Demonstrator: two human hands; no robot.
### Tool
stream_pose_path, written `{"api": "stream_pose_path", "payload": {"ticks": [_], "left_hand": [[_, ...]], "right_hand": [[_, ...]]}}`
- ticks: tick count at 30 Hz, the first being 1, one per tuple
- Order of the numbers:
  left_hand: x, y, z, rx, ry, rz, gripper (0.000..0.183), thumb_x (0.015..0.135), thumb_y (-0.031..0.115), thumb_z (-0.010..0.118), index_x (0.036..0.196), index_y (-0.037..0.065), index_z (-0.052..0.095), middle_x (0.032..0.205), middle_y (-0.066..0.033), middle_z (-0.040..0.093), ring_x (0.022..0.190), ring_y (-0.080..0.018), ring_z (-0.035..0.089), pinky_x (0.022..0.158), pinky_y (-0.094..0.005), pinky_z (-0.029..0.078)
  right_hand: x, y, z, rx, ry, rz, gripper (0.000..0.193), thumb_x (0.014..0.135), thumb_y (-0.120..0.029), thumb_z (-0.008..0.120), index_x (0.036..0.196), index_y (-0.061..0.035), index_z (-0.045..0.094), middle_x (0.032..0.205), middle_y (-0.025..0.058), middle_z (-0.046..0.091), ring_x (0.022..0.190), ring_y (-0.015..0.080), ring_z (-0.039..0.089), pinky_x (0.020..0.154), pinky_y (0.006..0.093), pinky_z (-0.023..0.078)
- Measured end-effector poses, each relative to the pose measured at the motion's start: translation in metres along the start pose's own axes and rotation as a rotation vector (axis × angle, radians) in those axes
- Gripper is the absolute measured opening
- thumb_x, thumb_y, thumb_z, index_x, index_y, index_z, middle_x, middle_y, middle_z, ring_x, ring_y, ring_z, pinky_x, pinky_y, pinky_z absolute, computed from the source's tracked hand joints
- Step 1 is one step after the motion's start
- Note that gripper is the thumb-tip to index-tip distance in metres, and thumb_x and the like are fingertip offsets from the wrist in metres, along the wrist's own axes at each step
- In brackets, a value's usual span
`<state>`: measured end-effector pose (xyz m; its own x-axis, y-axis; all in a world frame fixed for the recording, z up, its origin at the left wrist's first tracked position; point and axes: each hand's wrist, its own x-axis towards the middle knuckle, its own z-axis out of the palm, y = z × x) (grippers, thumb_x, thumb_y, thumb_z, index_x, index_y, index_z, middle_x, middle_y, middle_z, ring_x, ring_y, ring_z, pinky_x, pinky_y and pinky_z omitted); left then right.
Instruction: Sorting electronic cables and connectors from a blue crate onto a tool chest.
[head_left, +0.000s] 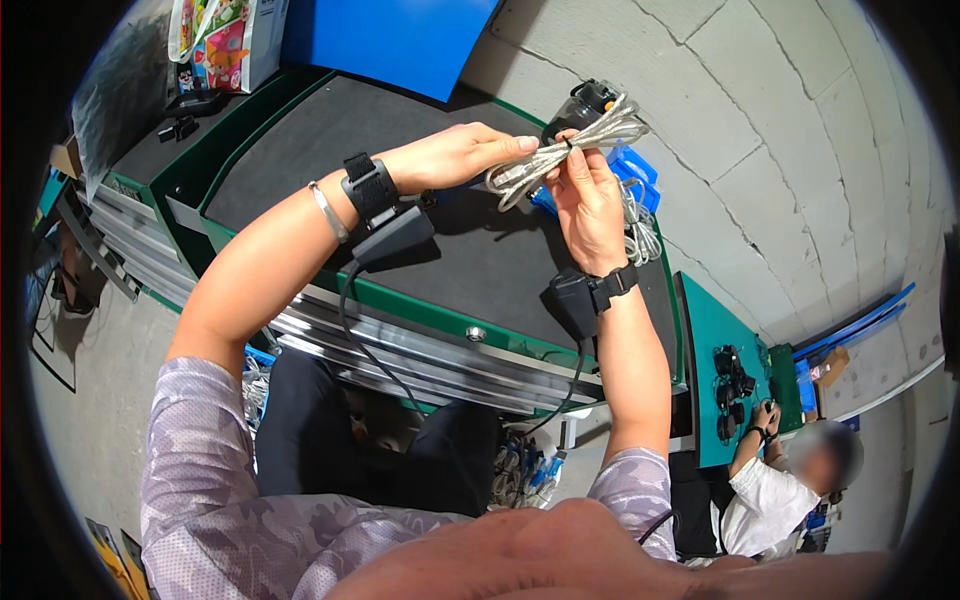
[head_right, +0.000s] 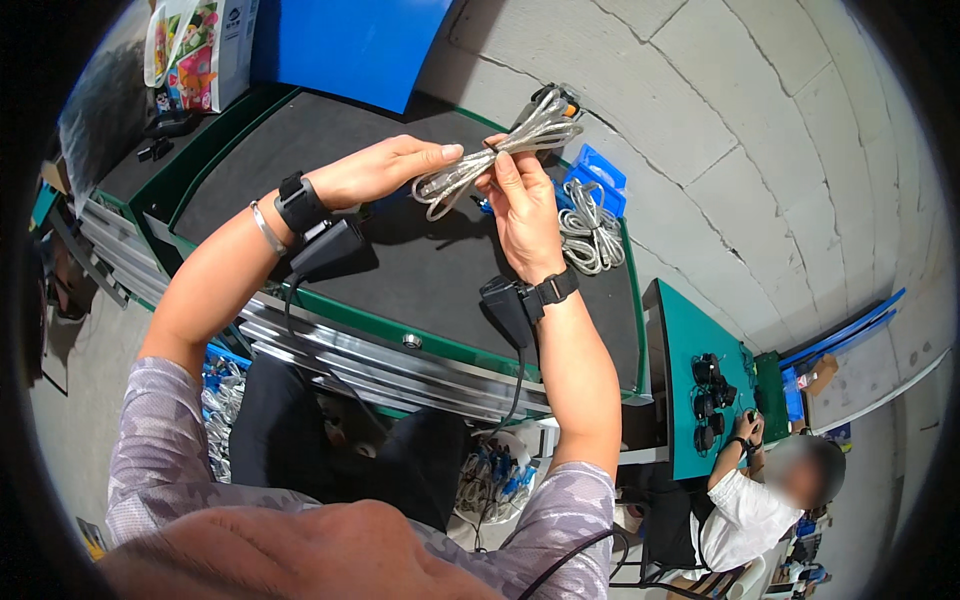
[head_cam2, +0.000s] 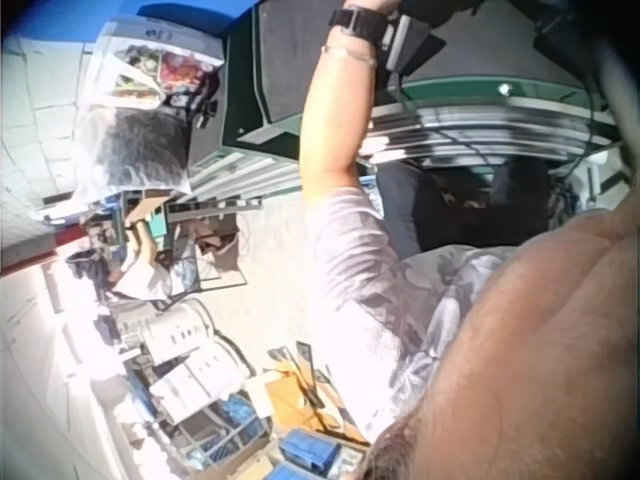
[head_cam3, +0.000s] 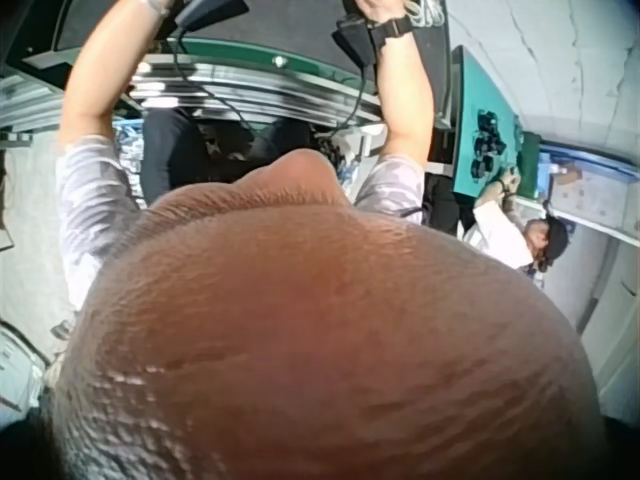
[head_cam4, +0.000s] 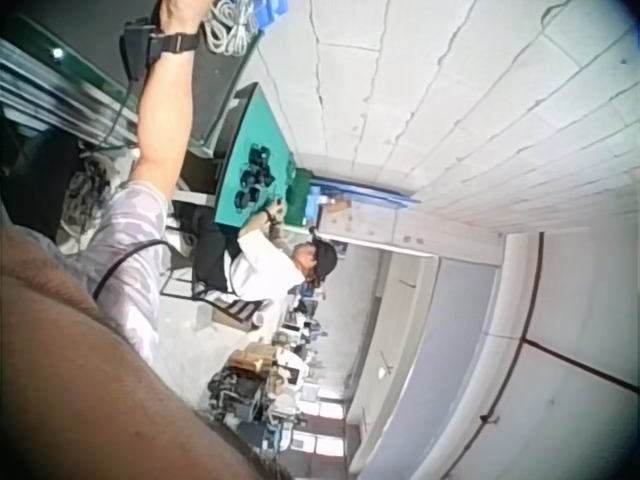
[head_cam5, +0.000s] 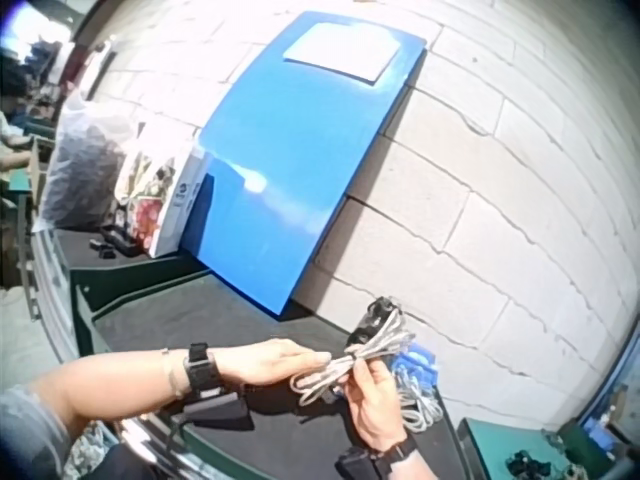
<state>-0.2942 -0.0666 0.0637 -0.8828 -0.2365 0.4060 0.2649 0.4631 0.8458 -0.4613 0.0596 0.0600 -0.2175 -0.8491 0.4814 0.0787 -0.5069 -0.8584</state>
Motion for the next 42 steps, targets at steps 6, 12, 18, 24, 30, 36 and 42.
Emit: {"api": "stream_pose_path", "payload": {"ticks": [6,12,18,24,30,36,42], "left_hand": [[0.003,-0.010,-0.005,-0.278,-0.261,-0.110,0.046,0.100,0.043,0.044,0.101,0.003,0.066,0.089,-0.0029,0.065,0.087,-0.0113,0.058,0.082,-0.0277,0.045],[0.006,-0.016,-0.001,-0.215,-0.170,-0.124,0.037,0.096,0.040,0.057,0.098,0.004,0.064,0.080,0.0010,0.059,0.078,-0.0078,0.053,0.071,-0.0260,0.045],[0.007,-0.016,-0.001,0.029,-0.011,-0.075,0.046,0.089,0.036,0.067,0.115,-0.001,0.060,0.096,-0.0043,0.065,0.090,-0.0110,0.058,0.086,-0.0285,0.047],[0.006,-0.017,-0.001,-0.044,0.036,-0.063,0.049,0.089,0.035,0.068,0.121,0.000,0.059,0.102,-0.0053,0.064,0.100,-0.0133,0.056,0.096,-0.0310,0.042],[0.006,-0.015,-0.001,-0.059,-0.056,-0.110,0.049,0.087,0.034,0.070,0.120,-0.001,0.059,0.096,-0.0045,0.063,0.093,-0.0115,0.055,0.089,-0.0293,0.043],[0.004,-0.010,0.000,0.070,0.057,-0.015,0.035,0.080,0.028,0.078,0.097,0.002,0.061,0.084,-0.0016,0.063,0.079,-0.0103,0.057,0.077,-0.0278,0.045],[0.005,-0.001,0.003,0.390,0.202,0.043,0.034,0.073,0.023,0.083,0.089,0.004,0.059,0.083,-0.0034,0.064,0.076,-0.0100,0.057,0.070,-0.0280,0.045]], "right_hand": [[0.000,-0.003,0.001,-0.001,-0.001,0.061,0.025,0.099,-0.021,0.054,0.117,-0.0039,0.058,0.090,-0.0004,0.060,0.081,0.0077,0.056,0.076,0.0277,0.048],[0.001,-0.006,-0.004,-0.020,0.070,0.006,0.027,0.092,-0.021,0.066,0.113,-0.0038,0.061,0.095,-0.0003,0.059,0.078,0.0076,0.055,0.075,0.0234,0.048],[0.002,-0.005,-0.006,-0.127,0.098,-0.039,0.029,0.092,-0.023,0.066,0.112,-0.0031,0.062,0.094,0.0011,0.061,0.079,0.0078,0.056,0.073,0.0230,0.049],[0.003,-0.003,-0.008,-0.135,0.089,-0.066,0.033,0.095,-0.027,0.061,0.115,-0.0011,0.060,0.096,0.0033,0.061,0.080,0.0082,0.056,0.075,0.0231,0.048],[0.005,-0.003,-0.008,-0.092,0.102,-0.017,0.038,0.097,-0.031,0.057,0.118,0.0010,0.057,0.102,0.0075,0.060,0.081,0.0087,0.056,0.077,0.0238,0.048],[0.004,-0.003,-0.005,-0.077,0.108,0.006,0.038,0.099,-0.031,0.053,0.117,0.0014,0.056,0.105,0.0092,0.061,0.081,0.0095,0.057,0.077,0.0254,0.048],[0.003,-0.004,-0.004,-0.111,0.117,-0.004,0.035,0.099,-0.031,0.053,0.115,-0.0005,0.057,0.103,0.0086,0.061,0.080,0.0098,0.058,0.076,0.0261,0.049]]}}
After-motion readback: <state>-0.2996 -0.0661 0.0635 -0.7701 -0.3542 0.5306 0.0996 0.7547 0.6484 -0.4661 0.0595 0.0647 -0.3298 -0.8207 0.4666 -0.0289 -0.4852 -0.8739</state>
